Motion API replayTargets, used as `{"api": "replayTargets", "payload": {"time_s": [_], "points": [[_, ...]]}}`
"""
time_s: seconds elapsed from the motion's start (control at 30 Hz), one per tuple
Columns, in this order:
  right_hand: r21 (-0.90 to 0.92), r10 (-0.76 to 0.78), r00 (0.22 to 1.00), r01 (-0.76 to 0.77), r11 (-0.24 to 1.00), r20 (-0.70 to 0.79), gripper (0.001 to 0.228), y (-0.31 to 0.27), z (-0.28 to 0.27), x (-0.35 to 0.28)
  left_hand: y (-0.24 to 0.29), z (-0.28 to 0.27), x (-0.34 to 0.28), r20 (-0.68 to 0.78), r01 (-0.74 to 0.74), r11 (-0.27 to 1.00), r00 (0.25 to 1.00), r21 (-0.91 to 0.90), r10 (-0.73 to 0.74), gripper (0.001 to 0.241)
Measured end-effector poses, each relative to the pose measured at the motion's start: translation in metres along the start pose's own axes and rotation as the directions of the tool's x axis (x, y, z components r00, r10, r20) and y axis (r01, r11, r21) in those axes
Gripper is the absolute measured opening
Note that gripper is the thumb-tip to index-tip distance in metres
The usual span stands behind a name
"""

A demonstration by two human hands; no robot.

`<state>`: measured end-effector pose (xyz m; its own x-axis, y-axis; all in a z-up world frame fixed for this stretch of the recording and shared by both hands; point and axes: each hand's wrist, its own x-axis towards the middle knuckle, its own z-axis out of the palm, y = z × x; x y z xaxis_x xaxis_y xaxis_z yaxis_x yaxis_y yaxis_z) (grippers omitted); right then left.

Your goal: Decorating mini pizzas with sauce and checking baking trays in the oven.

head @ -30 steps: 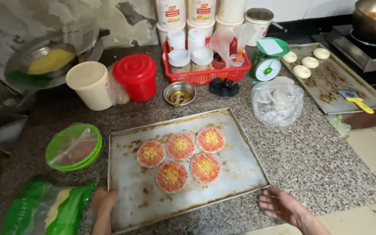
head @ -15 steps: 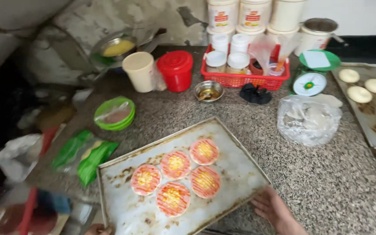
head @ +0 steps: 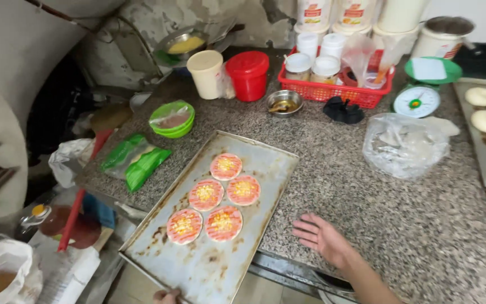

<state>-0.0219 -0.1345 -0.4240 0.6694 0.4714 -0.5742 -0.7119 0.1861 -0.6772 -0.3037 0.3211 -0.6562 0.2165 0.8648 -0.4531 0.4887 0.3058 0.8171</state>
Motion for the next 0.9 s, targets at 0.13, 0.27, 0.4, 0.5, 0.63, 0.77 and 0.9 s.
{"api": "replayTargets", "payload": {"time_s": [0.13,0.27,0.4,0.5,0.63,0.77,0.9], "points": [[0.079,-0.038,0.993,0.047,0.996,-0.11,0.051,0.006,-0.048,-0.041,0.03,0.057,-0.03,0.43,0.205,0.975,0.89,-0.089,-0.148,0.037],[0.213,-0.063,0.967,0.118,0.97,-0.247,0.047,0.014,-0.076,-0.091,0.08,0.081,-0.105,0.506,0.221,0.938,0.861,-0.267,-0.059,0.032],[0.219,-0.154,0.925,0.24,0.946,-0.347,0.044,0.039,-0.084,-0.151,0.088,0.081,-0.12,0.536,0.123,0.985,0.844,-0.124,-0.038,0.033],[0.237,-0.165,0.89,0.285,0.929,-0.426,0.043,0.066,-0.089,-0.206,0.086,0.068,-0.117,0.553,0.069,0.997,0.832,-0.024,-0.044,0.029],[0.251,-0.175,0.809,0.368,0.895,-0.561,0.037,0.102,-0.111,-0.286,0.057,0.058,-0.116,0.583,-0.07,0.965,0.807,0.252,-0.094,0.054],[0.247,-0.249,0.723,0.505,0.827,-0.644,0.038,0.144,-0.132,-0.364,0.019,0.096,-0.144,0.703,-0.402,0.891,0.696,0.211,0.148,0.054],[0.198,-0.223,0.494,0.663,0.722,-0.84,0.019,0.176,-0.143,-0.46,0.015,0.155,-0.242,0.735,-0.65,0.733,0.394,-0.2,0.551,0.04]]}}
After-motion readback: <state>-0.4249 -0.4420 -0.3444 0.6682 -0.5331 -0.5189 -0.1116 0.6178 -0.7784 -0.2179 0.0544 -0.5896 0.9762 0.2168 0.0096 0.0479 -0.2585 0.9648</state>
